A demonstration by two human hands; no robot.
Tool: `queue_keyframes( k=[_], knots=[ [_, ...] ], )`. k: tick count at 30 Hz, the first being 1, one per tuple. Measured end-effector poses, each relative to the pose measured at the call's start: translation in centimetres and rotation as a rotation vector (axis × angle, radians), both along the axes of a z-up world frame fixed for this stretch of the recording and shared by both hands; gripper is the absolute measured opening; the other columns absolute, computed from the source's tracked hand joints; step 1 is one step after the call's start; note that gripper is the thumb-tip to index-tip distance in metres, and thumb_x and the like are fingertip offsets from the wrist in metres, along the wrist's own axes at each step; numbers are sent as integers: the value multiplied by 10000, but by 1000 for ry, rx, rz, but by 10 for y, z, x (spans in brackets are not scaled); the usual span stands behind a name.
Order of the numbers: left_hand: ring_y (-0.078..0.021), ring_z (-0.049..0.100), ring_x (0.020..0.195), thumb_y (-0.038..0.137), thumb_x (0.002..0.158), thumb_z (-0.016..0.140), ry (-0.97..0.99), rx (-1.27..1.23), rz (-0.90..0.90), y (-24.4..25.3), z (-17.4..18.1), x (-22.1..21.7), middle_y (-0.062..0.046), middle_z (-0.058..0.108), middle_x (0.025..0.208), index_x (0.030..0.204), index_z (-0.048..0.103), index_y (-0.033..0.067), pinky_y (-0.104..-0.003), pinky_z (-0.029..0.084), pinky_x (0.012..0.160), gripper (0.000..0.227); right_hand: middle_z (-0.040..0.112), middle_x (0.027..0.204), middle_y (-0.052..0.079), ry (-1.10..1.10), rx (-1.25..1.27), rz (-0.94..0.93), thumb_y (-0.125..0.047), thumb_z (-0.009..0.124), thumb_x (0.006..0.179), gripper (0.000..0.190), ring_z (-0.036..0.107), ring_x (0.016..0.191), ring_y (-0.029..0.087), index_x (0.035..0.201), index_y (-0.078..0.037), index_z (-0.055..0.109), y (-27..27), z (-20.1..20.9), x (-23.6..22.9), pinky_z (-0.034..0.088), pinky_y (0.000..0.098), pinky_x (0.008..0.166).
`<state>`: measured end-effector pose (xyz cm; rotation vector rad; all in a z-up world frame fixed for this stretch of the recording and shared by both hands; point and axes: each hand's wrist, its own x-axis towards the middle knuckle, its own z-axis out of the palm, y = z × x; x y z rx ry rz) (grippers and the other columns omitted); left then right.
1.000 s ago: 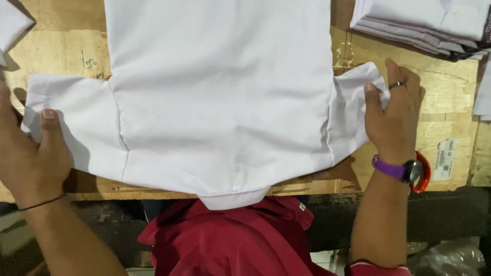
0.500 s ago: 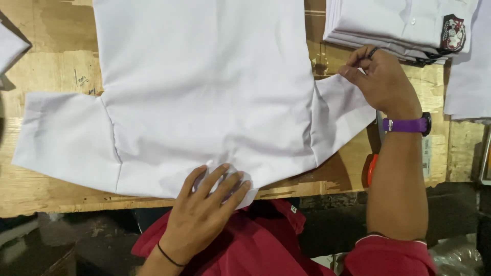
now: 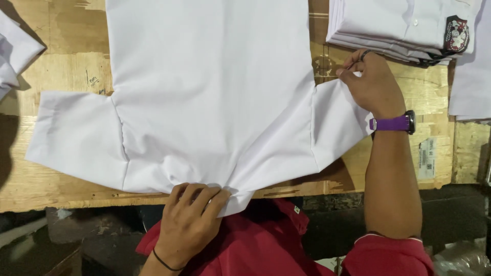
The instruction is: Buttoning and folding a white school shirt on a wooden table
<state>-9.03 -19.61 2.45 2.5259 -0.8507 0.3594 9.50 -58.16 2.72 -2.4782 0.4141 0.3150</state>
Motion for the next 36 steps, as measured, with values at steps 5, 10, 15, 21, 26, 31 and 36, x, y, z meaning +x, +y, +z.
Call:
queue_keyframes(
  k=[5, 10, 15, 21, 26, 31, 36],
  knots=[
    [-295, 619, 1111, 516, 916, 689, 131, -14, -78, 11, 20, 2, -31, 688, 1206, 1269, 660, 189, -478, 436, 957, 482, 668, 1146, 103, -150, -288, 63, -210, 666, 1057, 139, 633, 1050, 294, 1121, -87, 666, 3, 2, -20, 486, 484, 845],
    [-309, 562, 1290, 293, 903, 655, 91, -14, 73, 58, 15, 3, -54, 638, 1360, 1324, 634, 177, -502, 386, 1096, 437, 606, 1219, 225, -554, -302, 211, -79, 631, 1094, 155, 565, 1112, 377, 1191, 41, 626, 35, 11, -112, 503, 485, 902],
    [-319, 455, 1466, 60, 853, 525, 173, 44, 266, 99, 5, 7, -68, 555, 1499, 1440, 557, 196, -493, 301, 1196, 603, 533, 1375, 258, -452, -119, 96, -384, 367, 1092, 497, 559, 1246, 390, 1193, 6, 658, 82, -7, -191, 571, 534, 957],
    [-275, 448, 1459, 306, 810, 639, 152, 125, 203, 117, -2, 7, -41, 543, 1518, 1410, 568, 239, -450, 322, 1183, 607, 519, 1520, 121, -425, -151, 261, -262, 612, 956, 459, 435, 1472, 355, 1404, -162, 612, 94, -38, -225, 308, 527, 1171],
    [-270, 587, 1323, 287, 916, 694, 50, 22, 203, 124, -1, -1, -24, 667, 1353, 1246, 666, 202, -428, 439, 1051, 342, 571, 1439, 74, -504, -293, 283, -408, 689, 893, 480, 527, 1360, 319, 1335, -222, 667, 95, -42, -231, 358, 503, 1098],
    [-264, 584, 1319, 172, 923, 656, 9, 1, 230, 128, -6, -14, -18, 666, 1347, 1225, 677, 203, -432, 423, 1062, 305, 628, 1339, 32, -573, -351, 318, -398, 706, 871, 435, 593, 1225, 292, 1288, -275, 684, 82, -58, -243, 374, 460, 1022],
    [-261, 546, 1368, 226, 820, 710, 30, 27, 204, 135, -9, -20, -18, 634, 1405, 1263, 657, 212, -440, 397, 1112, 446, 643, 1279, 29, -632, -340, 407, -480, 688, 849, 516, 612, 1169, 252, 1301, -231, 675, 58, -74, -253, 377, 447, 1058]
  ],
)
